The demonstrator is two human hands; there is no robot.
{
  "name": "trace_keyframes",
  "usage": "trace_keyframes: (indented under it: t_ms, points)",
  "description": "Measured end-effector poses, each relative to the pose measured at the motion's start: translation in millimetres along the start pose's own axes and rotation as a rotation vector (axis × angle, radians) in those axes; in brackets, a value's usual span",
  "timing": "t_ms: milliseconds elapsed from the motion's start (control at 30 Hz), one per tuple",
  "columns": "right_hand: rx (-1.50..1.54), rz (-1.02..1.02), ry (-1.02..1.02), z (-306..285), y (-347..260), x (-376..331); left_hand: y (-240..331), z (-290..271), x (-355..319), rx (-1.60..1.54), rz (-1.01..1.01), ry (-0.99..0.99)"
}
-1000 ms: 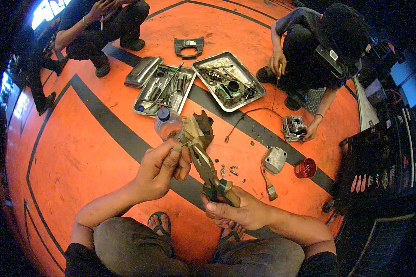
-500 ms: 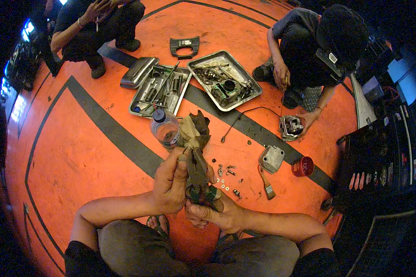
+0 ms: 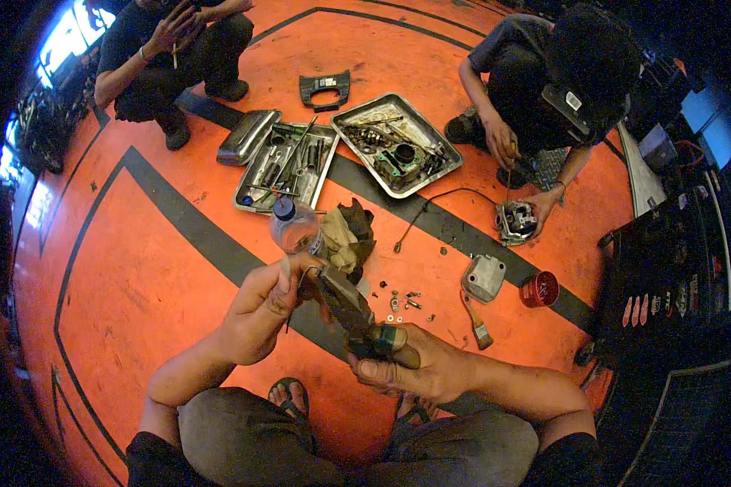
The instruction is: The person uses an air nozzle to blow dust off paintbrushes and motorcycle engine components, then wipes small metal parts with a cloth before picking them up individually using pliers.
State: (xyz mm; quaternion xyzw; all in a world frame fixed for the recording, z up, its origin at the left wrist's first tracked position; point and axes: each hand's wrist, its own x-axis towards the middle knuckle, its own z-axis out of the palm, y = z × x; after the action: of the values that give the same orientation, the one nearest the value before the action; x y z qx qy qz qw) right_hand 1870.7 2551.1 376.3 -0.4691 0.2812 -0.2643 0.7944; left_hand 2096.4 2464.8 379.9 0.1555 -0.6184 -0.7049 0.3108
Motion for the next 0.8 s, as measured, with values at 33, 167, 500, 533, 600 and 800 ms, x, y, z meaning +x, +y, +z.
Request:
trace_keyframes:
  t_ms: [33,167,500,533,600,800]
  points:
    - [-0.005,-0.009,0.008,1,0,-1,-1,0,-1,0.000,0.002,-0.003]
    - [0.078,-0.033,-0.028,5,1,1,-14,8,1,-0.005,0.078,-0.045]
    - [0.314,-0.057,-0.081,13,12,2,-14,28,16,-0.265,0.056,-0.043]
    - [0.349,-0.059,-0.096,13,13,1,-15,33,19,-0.262,0.053,-0.045]
    - [0.355,-0.080,-0.103,14,16,5,-17,37,20,-0.421,0.066,-0.003]
    - [0.307,-0.067,-0.203,20,20,15,-35,42,25,-0.360,0.130,-0.199]
